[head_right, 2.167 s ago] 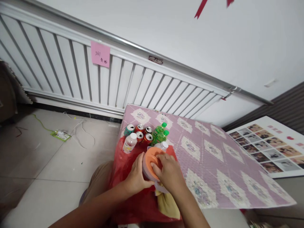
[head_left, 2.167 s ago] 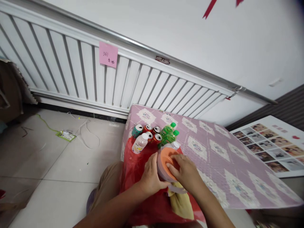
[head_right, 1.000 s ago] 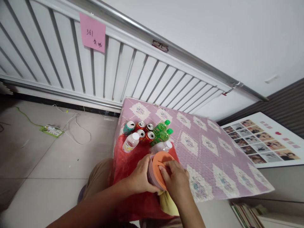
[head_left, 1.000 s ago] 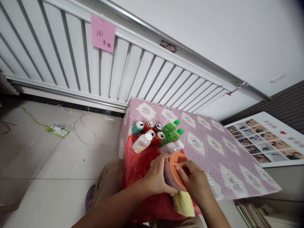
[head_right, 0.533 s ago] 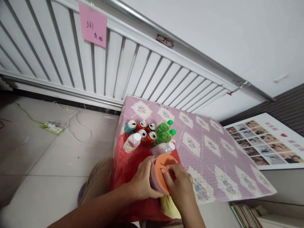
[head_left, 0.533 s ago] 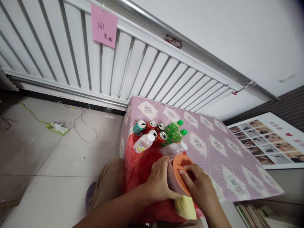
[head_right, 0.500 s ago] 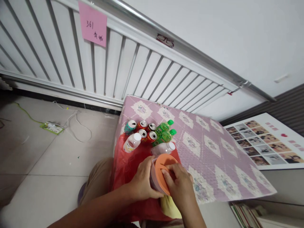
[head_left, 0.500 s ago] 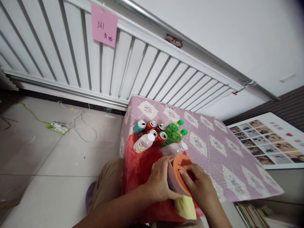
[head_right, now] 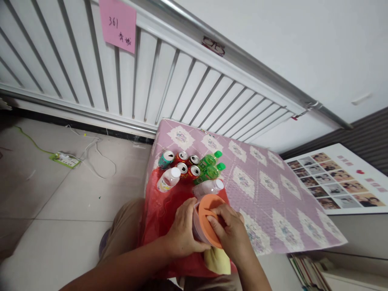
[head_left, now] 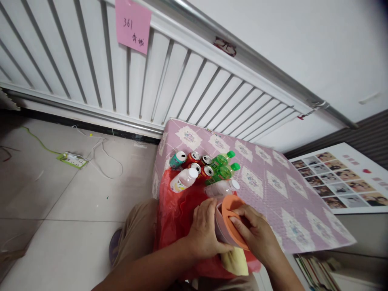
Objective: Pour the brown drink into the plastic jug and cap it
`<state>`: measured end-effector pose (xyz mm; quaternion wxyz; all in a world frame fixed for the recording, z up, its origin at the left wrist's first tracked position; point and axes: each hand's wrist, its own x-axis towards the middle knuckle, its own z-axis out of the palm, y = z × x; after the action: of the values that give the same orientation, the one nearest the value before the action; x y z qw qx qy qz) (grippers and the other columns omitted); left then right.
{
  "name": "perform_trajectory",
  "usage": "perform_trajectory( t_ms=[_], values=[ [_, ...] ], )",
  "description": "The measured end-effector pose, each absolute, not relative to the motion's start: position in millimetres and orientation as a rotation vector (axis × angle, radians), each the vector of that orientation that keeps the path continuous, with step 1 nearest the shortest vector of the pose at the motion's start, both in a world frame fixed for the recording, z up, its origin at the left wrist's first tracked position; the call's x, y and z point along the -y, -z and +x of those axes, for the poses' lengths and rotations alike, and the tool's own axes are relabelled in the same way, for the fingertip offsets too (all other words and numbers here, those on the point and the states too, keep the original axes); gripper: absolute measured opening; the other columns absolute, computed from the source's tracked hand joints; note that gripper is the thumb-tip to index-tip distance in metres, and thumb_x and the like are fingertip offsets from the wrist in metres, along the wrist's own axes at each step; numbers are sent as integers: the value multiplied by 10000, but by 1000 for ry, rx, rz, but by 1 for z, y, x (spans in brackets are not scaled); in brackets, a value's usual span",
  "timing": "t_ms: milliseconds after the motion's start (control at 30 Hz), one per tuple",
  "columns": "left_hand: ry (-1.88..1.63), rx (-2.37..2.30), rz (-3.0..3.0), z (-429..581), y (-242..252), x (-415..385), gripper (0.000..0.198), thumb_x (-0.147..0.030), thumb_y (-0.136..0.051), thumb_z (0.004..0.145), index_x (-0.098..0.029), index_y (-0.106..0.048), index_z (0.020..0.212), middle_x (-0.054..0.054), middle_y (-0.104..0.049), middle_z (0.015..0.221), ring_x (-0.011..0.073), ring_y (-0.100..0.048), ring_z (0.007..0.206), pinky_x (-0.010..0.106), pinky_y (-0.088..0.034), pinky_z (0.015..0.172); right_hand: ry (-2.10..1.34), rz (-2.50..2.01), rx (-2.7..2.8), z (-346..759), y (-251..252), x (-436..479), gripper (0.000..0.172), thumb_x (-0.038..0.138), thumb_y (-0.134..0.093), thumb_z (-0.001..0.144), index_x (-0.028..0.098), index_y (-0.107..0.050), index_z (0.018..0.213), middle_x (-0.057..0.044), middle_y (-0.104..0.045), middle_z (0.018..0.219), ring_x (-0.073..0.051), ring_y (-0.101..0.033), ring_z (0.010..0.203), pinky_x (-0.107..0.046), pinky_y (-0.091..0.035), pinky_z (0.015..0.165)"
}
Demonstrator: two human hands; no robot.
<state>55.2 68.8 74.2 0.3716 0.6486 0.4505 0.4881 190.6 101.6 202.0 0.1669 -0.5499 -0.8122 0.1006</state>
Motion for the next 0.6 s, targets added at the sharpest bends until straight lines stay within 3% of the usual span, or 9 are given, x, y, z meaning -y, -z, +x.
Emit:
perform_trajectory(
  t_ms=[300,600],
  values=[
    [-1255,-1147,1643,52,-77,-69,1304,-484,-903,500,-190,-127,1506,234,-369,1520,430,-370,1412,650,-328,1140,-331,-1572,2330,195,-200,-101,184,388,-547,912,253,-610,804,-47,-673,777,-225,-623,744,-359,-441,689],
    [-1260,-1152,1621,53,-73,-70,1314,-357,-931,440,-181,-181,1504,224,-369,1525,428,-363,1418,628,-323,1161,-300,-1591,2311,189,-200,-97,191,376,-535,922,246,-589,793,-40,-656,800,-224,-599,763,-371,-400,732]
  ],
)
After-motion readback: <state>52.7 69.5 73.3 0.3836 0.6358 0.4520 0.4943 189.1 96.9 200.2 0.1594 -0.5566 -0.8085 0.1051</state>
